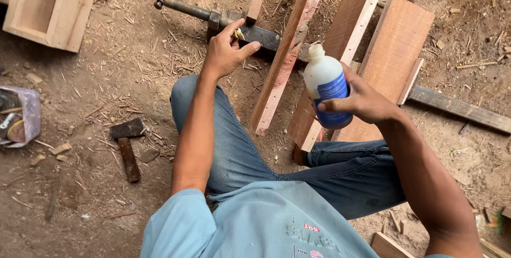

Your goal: The person applies glue to the edges of wooden planks and joins them together. They use a bottle to apply glue and press the planks together to form a larger panel.

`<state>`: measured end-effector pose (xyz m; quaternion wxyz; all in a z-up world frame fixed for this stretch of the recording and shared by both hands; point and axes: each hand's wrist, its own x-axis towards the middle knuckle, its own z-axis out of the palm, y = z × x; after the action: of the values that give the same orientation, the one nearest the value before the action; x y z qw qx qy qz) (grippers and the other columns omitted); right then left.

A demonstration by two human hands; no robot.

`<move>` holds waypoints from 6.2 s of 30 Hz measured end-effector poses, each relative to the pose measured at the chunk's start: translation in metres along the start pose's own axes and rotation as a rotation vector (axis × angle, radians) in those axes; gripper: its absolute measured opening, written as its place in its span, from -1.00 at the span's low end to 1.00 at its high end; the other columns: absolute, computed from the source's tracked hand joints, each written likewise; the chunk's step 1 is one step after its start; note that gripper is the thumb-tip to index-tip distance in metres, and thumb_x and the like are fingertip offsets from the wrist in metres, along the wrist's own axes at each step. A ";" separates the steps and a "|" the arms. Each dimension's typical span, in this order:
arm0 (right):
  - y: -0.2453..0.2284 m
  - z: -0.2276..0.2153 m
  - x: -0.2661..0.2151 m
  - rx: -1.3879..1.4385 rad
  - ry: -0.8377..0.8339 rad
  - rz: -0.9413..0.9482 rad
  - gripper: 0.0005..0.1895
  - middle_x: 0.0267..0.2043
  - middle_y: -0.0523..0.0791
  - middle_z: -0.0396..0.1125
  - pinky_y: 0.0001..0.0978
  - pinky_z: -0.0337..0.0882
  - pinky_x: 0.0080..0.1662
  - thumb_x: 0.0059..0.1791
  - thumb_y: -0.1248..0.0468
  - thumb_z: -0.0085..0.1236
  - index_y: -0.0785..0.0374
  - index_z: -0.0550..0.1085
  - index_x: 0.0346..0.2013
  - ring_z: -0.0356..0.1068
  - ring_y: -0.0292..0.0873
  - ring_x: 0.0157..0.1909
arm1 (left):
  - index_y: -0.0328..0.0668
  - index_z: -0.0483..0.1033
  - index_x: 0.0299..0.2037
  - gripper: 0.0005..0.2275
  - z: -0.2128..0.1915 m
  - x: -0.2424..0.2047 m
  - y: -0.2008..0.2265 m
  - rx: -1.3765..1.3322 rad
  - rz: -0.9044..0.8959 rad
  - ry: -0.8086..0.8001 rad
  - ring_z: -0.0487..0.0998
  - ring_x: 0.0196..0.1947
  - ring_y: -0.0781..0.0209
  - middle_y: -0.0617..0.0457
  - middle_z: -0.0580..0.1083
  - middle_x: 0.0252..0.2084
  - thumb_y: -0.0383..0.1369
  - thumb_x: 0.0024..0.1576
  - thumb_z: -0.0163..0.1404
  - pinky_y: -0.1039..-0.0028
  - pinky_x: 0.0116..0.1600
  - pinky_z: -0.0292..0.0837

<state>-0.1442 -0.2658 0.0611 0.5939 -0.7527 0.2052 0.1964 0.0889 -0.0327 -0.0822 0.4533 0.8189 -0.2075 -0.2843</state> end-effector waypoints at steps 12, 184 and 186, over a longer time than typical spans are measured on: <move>-0.020 0.021 -0.012 -0.329 0.029 -0.026 -0.14 0.01 -0.01 0.42 -0.14 0.53 0.04 -0.24 0.15 0.42 0.21 0.28 0.31 0.48 -0.09 0.00 | -0.14 0.31 0.33 -0.38 0.025 0.007 -0.052 0.172 -0.055 0.170 0.57 0.06 -0.18 -0.21 0.56 0.04 -0.08 0.09 0.19 0.08 0.17 0.42; 0.032 -0.021 0.086 -1.283 0.238 -0.408 -0.21 -0.14 -0.04 0.30 -0.15 0.47 -0.17 -0.23 0.01 0.50 0.25 0.41 0.19 0.28 -0.04 -0.08 | -0.17 0.19 0.36 -0.48 0.011 -0.023 -0.024 0.212 -0.274 -0.141 0.59 -0.02 -0.08 -0.21 0.52 0.00 -0.17 0.24 0.02 0.08 0.12 0.45; 0.034 -0.015 0.083 -1.290 0.218 -0.405 -0.21 -0.15 -0.05 0.30 -0.14 0.47 -0.18 -0.25 0.01 0.49 0.24 0.41 0.18 0.29 -0.04 -0.09 | -0.19 0.22 0.34 -0.49 0.012 -0.022 -0.022 0.220 -0.254 -0.140 0.59 -0.01 -0.09 -0.21 0.53 0.01 -0.17 0.24 0.03 0.07 0.14 0.43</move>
<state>-0.0924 -0.2934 -0.0079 0.0276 -0.9950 -0.0390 0.0876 0.0661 -0.0155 -0.1004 0.3059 0.8614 -0.1635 -0.3711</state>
